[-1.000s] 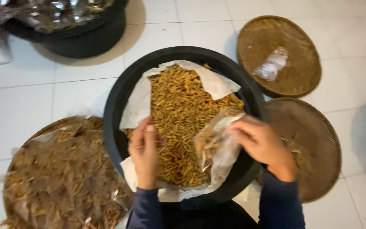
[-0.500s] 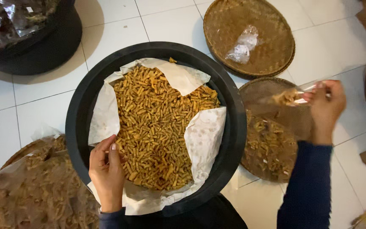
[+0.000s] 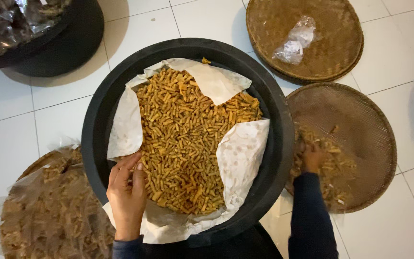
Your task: The person sits on the floor and packs dried snack pieces from a large paper-lined basin into small clear plastic bags by hand, filling each bag and setting filled bags on a woven tray beside them, repeating the bagging cycle throughout the episode.
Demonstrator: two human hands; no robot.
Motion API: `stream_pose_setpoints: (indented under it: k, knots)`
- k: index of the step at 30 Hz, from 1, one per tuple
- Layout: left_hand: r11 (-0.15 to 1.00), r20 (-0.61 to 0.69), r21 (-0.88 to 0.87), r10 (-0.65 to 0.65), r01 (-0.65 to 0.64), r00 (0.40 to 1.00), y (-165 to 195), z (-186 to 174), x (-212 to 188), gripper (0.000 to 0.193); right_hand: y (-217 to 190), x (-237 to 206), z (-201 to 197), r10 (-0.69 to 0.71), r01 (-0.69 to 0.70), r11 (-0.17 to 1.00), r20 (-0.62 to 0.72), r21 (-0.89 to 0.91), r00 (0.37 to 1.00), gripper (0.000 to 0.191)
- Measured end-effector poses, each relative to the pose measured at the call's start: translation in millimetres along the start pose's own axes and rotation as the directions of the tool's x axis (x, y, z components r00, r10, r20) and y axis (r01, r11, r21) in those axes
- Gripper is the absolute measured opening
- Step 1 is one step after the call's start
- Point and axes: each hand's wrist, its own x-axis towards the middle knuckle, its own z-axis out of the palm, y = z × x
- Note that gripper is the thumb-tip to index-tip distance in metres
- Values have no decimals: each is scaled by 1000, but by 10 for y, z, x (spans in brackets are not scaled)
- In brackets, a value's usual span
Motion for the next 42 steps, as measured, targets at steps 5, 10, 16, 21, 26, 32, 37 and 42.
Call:
stream_pose_setpoints:
  k: [5, 10, 16, 21, 26, 32, 37, 42]
  knots:
    - [998, -27, 30, 50, -50, 998, -15, -86, 8, 25, 307, -653, -482, -473, 439, 650, 122, -620, 873, 34]
    - [999, -53, -16, 45, -46, 998, -34, -136, -13, 24, 947, -1922, -666, -191, 317, 614, 253, -723, 948, 33]
    - [998, -69, -56, 33, -37, 997, -8, -188, -7, 23, 1100, -2424, -213, 129, -238, 148, -220, -960, 967, 69]
    - [1000, -77, -13, -7, 6, 997, -16, -266, 4, 23, 866, -2146, -5, 340, -404, 17, -374, -915, 863, 73]
    - [999, -80, -1, 46, -47, 996, -16, -274, 4, 21, 843, -2059, -146, 387, -107, 54, -78, -993, 919, 44]
    - [987, -102, -25, 153, -157, 983, -9, -183, 6, 20, 831, -2173, -201, 201, -121, 326, -56, -938, 978, 23]
    - [972, -77, -86, 212, -219, 974, 17, -86, -4, 19, 613, -2227, -256, 117, -70, 315, -35, -947, 993, 18]
    - [958, -70, -16, 283, -285, 957, 13, -11, -15, 19, 488, -2196, -478, -189, 183, 575, 88, -797, 978, 22]
